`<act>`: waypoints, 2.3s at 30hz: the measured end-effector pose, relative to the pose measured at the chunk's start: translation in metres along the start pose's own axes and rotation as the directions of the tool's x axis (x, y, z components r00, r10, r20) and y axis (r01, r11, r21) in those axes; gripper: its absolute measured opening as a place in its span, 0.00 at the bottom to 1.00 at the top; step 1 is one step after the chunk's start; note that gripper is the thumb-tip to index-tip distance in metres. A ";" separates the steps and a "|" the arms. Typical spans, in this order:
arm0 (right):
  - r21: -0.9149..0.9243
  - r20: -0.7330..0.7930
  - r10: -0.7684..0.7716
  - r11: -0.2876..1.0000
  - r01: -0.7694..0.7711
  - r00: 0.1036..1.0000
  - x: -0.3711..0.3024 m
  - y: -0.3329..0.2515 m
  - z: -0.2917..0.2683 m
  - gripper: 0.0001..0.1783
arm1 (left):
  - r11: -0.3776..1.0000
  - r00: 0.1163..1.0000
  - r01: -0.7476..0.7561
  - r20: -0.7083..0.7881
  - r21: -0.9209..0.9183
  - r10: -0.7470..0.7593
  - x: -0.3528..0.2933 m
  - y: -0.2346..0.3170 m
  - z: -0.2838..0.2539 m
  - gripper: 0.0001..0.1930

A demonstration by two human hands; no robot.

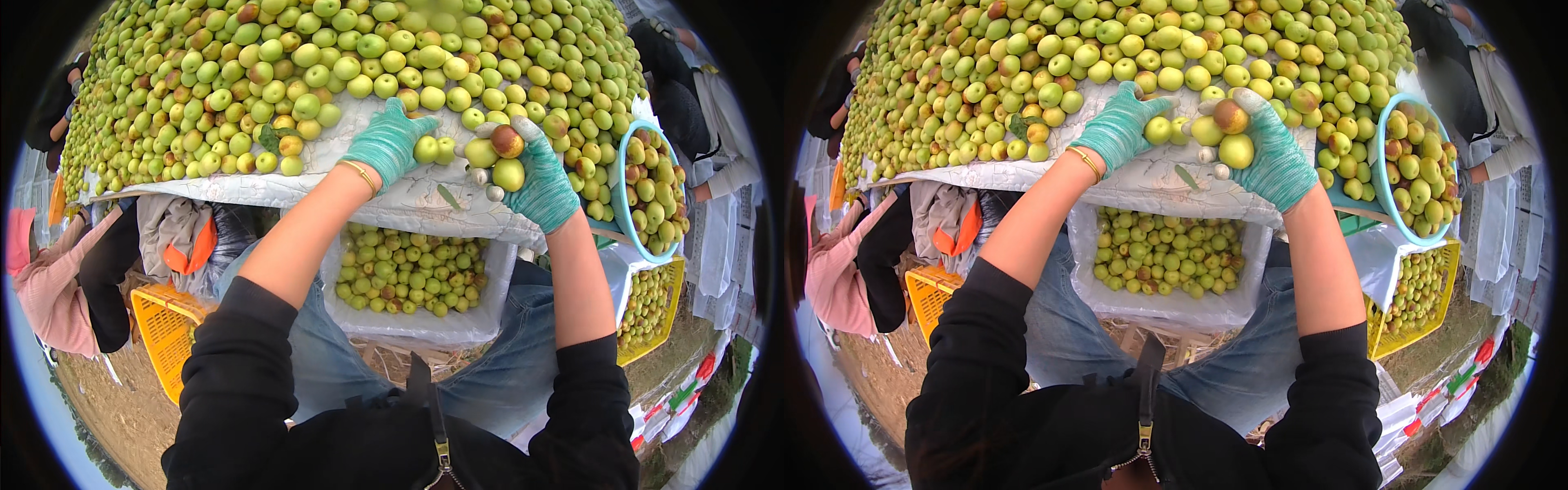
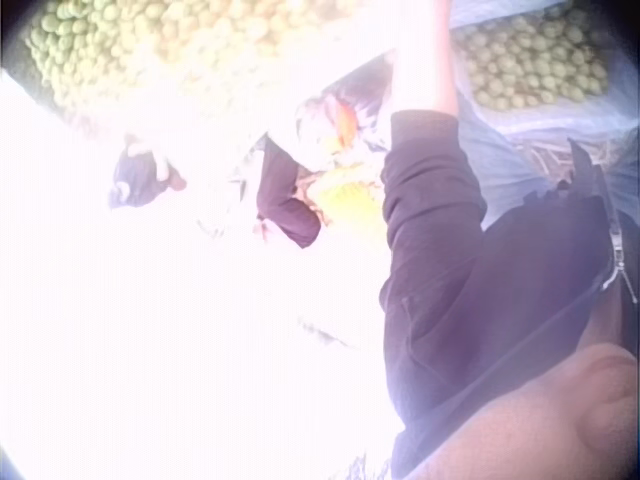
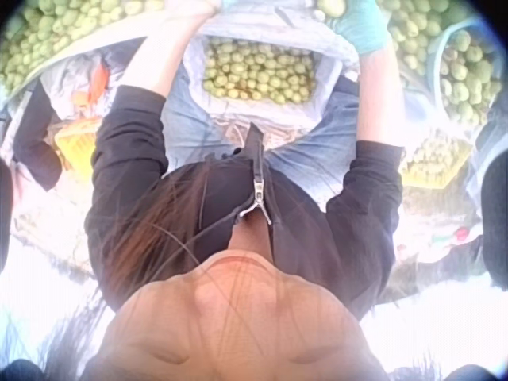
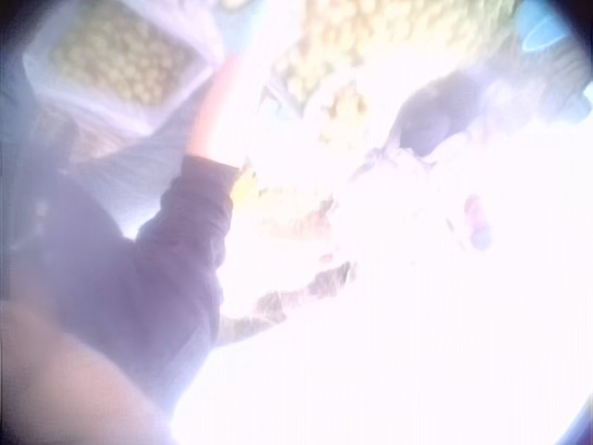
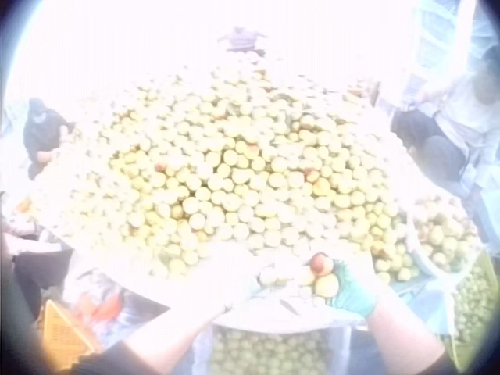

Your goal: The person sits at a table piled with green apples and repeatedly picks them up, inspects them, and places them into a white plastic bin on their lap. They also remove leaves and occasionally move apples into a blue bowl on the table.

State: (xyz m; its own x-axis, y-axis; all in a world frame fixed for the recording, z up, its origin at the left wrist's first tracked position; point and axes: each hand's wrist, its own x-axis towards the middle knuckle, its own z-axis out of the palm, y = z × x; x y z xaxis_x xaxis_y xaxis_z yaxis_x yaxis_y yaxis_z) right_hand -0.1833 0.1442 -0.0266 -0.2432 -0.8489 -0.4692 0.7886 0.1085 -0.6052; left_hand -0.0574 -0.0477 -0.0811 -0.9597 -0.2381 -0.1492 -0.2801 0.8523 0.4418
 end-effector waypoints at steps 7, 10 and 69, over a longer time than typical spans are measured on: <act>0.227 -0.054 0.079 0.972 -0.065 0.995 -0.023 0.011 -0.008 0.31 | 0.992 0.989 -0.080 0.134 0.094 0.067 -0.011 0.030 -0.005 0.21; 0.001 -0.186 0.014 1.000 -0.014 0.982 -0.035 0.002 -0.005 0.28 | 0.992 0.990 -0.064 0.135 0.104 0.050 -0.016 0.043 0.001 0.24; -0.920 -0.134 -0.497 -0.259 -0.295 0.857 0.087 0.029 0.024 0.29 | 0.988 0.992 0.120 0.031 0.101 -0.124 0.046 0.004 -0.019 0.31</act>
State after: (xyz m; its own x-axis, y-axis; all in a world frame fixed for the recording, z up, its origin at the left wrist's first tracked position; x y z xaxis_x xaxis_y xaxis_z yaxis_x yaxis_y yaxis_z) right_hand -0.1682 0.0612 -0.0694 -0.6764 -0.7122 -0.1880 -0.6522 0.6977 -0.2964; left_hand -0.1033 -0.0640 -0.0688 -0.9164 -0.3273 -0.2303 -0.3898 0.8600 0.3292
